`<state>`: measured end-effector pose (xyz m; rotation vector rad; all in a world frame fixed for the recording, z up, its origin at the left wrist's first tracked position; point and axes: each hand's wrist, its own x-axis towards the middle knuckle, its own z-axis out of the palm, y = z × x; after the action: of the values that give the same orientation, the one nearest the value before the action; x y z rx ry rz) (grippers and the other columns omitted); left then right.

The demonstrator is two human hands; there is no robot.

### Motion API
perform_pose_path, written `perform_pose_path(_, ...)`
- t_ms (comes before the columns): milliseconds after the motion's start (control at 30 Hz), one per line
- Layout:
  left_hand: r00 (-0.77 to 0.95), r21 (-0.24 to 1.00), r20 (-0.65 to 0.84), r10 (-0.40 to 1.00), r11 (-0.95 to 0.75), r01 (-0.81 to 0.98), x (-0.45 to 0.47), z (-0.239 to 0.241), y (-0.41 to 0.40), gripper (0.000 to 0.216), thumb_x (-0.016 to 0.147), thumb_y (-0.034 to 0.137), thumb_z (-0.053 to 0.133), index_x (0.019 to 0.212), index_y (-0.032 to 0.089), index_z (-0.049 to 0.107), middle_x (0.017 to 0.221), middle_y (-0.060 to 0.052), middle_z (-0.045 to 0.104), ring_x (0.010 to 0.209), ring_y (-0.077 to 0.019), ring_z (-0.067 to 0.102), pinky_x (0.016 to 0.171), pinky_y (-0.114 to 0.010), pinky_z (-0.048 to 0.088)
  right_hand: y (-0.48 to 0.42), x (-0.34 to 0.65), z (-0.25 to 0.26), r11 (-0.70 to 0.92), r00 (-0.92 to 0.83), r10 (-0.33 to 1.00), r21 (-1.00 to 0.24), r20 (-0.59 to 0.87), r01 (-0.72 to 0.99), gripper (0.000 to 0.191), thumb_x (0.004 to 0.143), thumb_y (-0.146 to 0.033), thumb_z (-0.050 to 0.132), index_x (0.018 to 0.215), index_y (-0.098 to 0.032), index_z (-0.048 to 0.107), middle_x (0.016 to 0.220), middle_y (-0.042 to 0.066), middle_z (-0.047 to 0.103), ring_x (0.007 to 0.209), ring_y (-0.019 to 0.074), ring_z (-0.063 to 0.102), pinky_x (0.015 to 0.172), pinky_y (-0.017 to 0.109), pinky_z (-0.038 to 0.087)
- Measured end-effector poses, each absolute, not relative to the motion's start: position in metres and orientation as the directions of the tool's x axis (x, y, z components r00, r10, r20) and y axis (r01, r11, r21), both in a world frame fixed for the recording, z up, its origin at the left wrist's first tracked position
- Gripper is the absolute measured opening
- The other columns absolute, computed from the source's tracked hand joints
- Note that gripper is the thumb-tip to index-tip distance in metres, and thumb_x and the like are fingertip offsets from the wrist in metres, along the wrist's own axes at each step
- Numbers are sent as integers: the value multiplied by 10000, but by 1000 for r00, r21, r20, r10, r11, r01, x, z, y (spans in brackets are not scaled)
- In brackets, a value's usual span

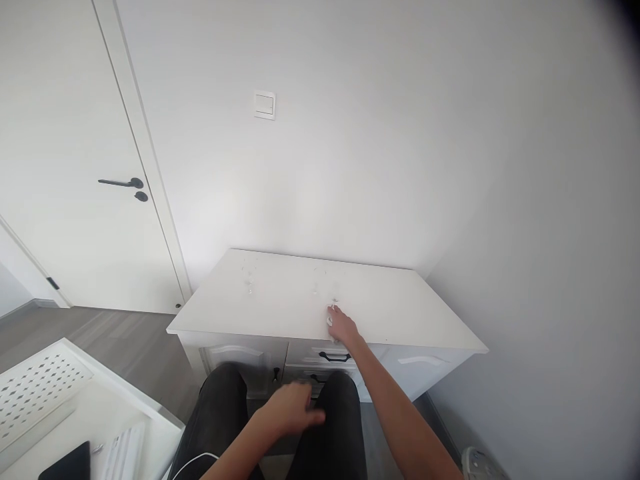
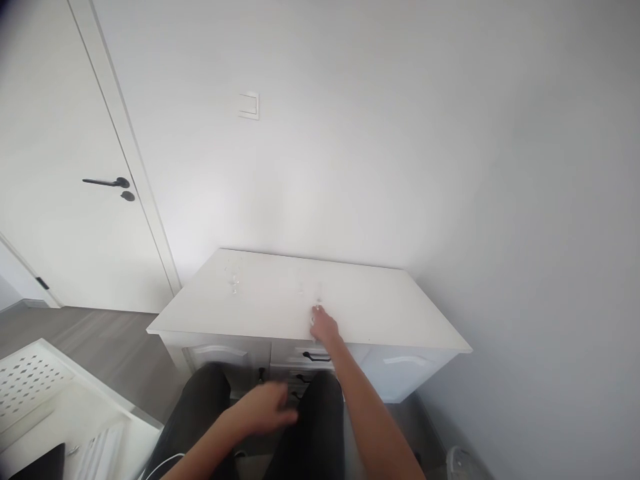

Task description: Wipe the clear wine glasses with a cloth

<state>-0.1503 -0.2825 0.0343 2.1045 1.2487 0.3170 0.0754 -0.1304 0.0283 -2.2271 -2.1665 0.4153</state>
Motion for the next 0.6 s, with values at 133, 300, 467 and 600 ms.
perform_pose_path(133,585,365,-621,522,-467,805,-177,23,-319,204,656,334,735,537,209,626,735,-154,770,821,-470,762,703,-553,587,-116,87,26,-95,54,978,-199,-203,975,775,888,-135,526,1627,-228,312,1727,124,220,1382,295,554,1017,365,511)
perform_pose_path(300,487,289,-602,633,-395,872,-188,30,-330,394,718,430,683,939,145,840,1027,-246,796,1006,-470,753,835,-572,599,-113,84,26,-144,108,975,-180,-194,973,747,912,-143,490,1627,-250,303,1733,117,199,1309,286,613,934,352,534)
perform_pose_path(467,480,289,-609,631,-387,876,-193,36,-330,366,741,432,677,922,161,845,989,-231,801,1002,-441,757,848,-543,596,-133,63,22,-171,152,979,-139,-139,976,750,944,-145,456,1649,-264,233,1731,211,93,1108,274,716,809,354,543)
perform_pose_path(600,510,412,-594,622,-310,857,-196,32,-332,285,758,434,766,879,180,810,965,-180,789,990,-423,744,871,-553,578,-141,35,18,-104,91,991,-131,-96,986,682,947,-135,434,1605,-276,325,1698,183,217,1059,250,723,793,335,533)
